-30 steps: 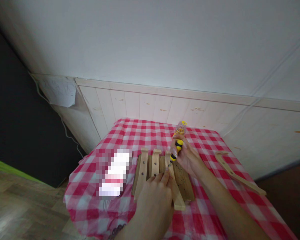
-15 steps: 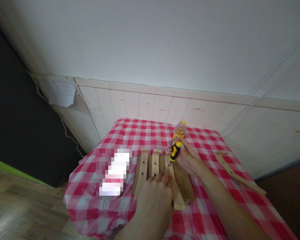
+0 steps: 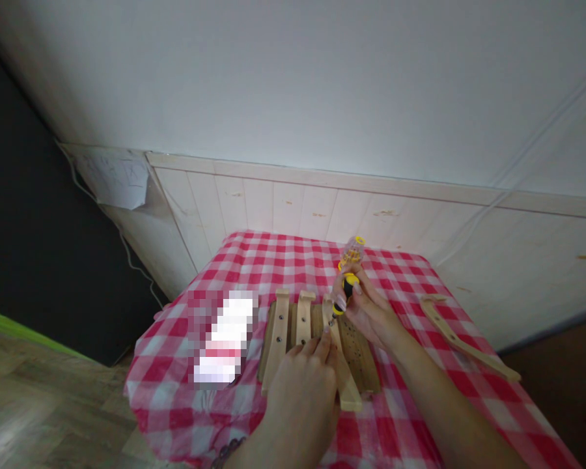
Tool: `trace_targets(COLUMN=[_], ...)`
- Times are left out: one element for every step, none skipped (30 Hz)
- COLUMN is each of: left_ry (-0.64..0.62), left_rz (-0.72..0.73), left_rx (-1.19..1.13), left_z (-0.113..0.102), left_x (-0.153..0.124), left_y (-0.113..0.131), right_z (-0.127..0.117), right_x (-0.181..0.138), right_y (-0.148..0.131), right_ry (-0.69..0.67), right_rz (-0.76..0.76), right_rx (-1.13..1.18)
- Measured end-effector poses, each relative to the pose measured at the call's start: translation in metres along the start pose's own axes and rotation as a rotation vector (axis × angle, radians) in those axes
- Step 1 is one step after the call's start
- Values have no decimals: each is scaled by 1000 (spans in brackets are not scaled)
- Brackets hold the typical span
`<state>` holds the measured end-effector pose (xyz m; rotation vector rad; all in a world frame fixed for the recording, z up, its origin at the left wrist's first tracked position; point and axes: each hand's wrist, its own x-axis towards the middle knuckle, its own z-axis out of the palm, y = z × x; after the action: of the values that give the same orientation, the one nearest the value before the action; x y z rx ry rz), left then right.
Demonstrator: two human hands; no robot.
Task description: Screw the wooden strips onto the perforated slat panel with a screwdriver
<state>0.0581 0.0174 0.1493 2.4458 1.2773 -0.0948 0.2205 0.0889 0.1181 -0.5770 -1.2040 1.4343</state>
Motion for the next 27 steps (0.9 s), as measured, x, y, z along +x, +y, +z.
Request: trace_targets(left_ry=[-3, -6, -7, -4, 2, 6, 10, 11, 8, 3, -4, -9, -11, -9, -6, -2, 2, 7, 14, 20, 25, 30, 30, 24, 13, -2, -15], left_rz=[1, 1, 0, -4, -8, -9, -10, -9, -8, -8, -8, -7, -5, -3, 0, 3, 5, 8, 11, 17, 20, 20, 20, 15, 10, 7, 4], left_rx=[-3, -3, -3, -3, -5, -8, -12, -14, -15, -14, -13, -12, -13, -14, -17, -20, -22, -22, -20, -16, -12, -6, -3, -2, -1, -1, -2], left_z=[0, 0, -1, -1, -1, -1, -1, -1, -1, -1, -1, -1, -1, -1, -1, -1, -1, -1, -1, -1, 0, 0, 0, 1, 0, 0, -1], left_x=[0, 0, 0, 0, 0, 0, -1, -1, -1, -1, -1, -1, -1, -1, -1, -1, -1, -1, -1, -1, -1, -1, -1, -1, -1, -1, -1], left_y=[0, 0, 0, 0, 1, 1, 1, 1, 0, 0, 0, 0, 0, 0, 0, 0, 0, 0, 0, -1, -1, -1, -1, -1, -1, 0, 0], right_z=[0, 1, 1, 1, 0, 0, -1, -2, -2, -3, -3, -3, -3, -3, -2, -2, -1, -1, -1, -1, -2, -2, -3, -4, -5, -5, -5], right_x=[1, 1, 2, 2, 2, 2, 2, 2, 1, 1, 0, 0, 0, 0, 0, 0, 0, 1, 0, 0, 0, 0, -1, -1, -1, -1, -1], right_y=[0, -1, -2, -2, -2, -2, -2, -2, -1, -1, 0, 0, 0, 0, -1, -1, -2, -2, -3, -3, -3, -4, -4, -4, -3, -3, -2], right_ry=[11, 20, 26, 28, 26, 21, 13, 4, -5, -10, -14, -15, -14, -12, -12, -13, -16, -18, -21, -24, -26, -30, -35, -37, -37, -33, -27], right_rz=[11, 26, 42, 51, 54, 48, 40, 33, 28, 25, 21, 17, 13, 9, 7, 6, 6, 7, 9, 14, 20, 26, 29, 28, 25, 23, 20], right_rx=[14, 28, 38, 44, 44, 36, 24, 12, 2, -8, -16, -20, -20, -15, -8, -1, 3, 2, -2, -9, -16, -23, -30, -36, -39, -38, -33])
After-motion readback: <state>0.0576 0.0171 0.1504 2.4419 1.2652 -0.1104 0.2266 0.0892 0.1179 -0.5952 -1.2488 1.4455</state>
